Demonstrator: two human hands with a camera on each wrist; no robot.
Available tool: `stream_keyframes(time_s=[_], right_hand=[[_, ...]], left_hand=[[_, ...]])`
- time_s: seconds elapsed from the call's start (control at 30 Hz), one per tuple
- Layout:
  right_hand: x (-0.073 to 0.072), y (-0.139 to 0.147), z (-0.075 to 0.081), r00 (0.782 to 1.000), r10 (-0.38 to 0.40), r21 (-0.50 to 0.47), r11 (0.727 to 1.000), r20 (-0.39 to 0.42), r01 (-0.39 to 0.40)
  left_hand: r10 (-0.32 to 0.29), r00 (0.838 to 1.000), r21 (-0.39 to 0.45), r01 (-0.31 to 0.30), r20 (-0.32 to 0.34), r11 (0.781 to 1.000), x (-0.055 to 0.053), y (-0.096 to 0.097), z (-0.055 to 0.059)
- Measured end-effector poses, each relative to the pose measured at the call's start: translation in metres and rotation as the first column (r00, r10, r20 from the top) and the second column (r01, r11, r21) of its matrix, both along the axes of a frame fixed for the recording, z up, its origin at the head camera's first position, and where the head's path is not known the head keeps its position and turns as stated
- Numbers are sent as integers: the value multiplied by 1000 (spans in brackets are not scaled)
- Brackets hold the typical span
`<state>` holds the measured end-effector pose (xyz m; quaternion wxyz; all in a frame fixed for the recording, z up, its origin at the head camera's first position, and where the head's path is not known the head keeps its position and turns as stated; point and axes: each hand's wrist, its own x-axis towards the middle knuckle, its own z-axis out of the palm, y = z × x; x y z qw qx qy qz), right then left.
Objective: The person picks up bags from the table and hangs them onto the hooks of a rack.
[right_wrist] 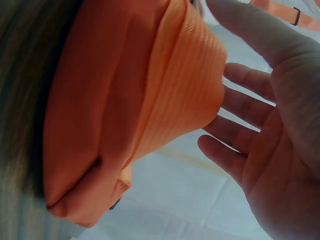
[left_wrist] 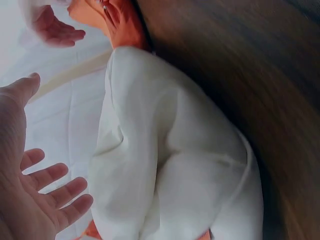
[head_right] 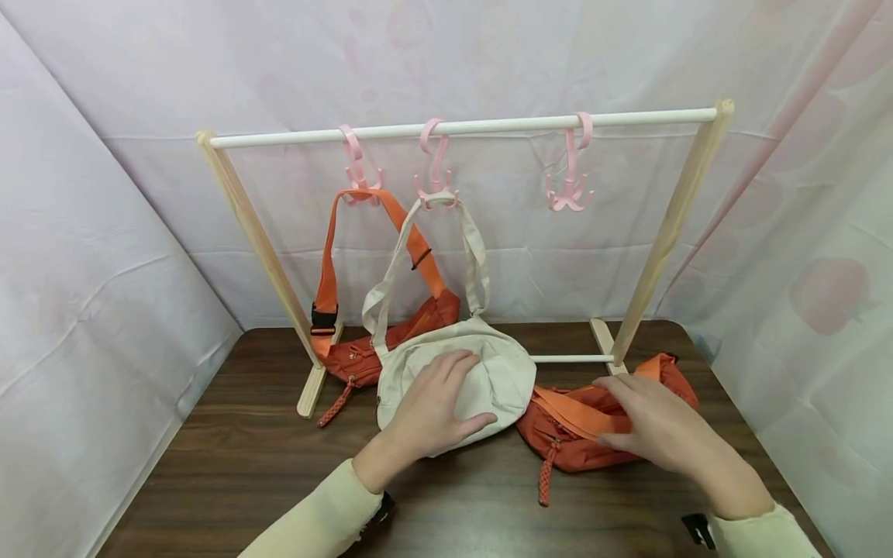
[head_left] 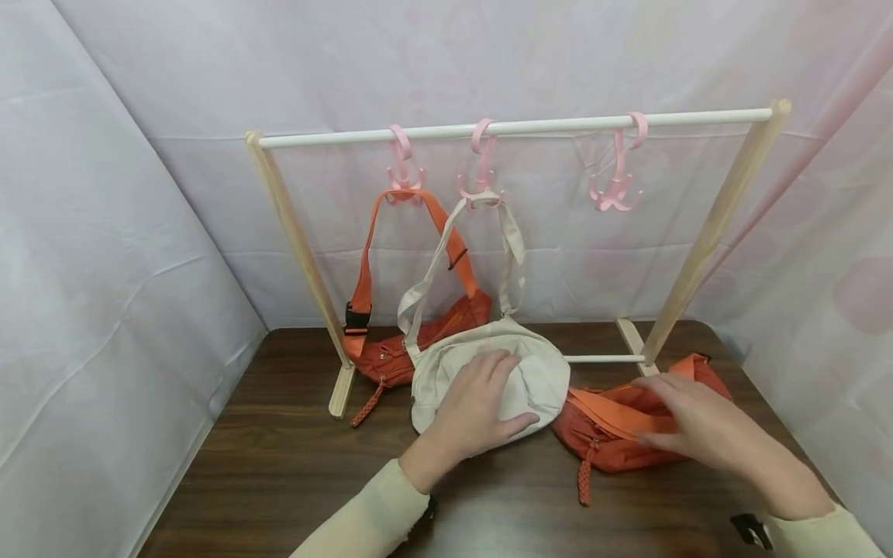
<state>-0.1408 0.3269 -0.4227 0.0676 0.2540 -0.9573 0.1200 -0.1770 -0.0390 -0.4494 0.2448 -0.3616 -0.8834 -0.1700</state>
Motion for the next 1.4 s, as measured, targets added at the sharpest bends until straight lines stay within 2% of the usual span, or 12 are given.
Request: stream_keyframes(time_s=[0.23,0.5,0.77,0.93,1.1,1.4], right_hand=[[-2,11,-7,999,39,46,998,31,-40],[-3,16,-22,999,11,128,992,51,-17],[-5,17,-31,997,21,151,988,74,-32],[-5,17,-32,997,53,169,984,56,-62],[-2,21,-32,996,83,216,973,21,-86],[5,20,-22,996,65,210,975,58,-76]], left_hand=[[-27,1000,-58,27,1,998,3,17,0],[-53,999,-130,52,-8,990,7,38,-5],[-79,996,-176,87,49,981,11,52,-7],[-82,995,-197,91,54,976,12,59,-9],[-97,992,-178,111,85,978,13,70,-9],[-130,987,-200,147,96,969,12,91,-13]])
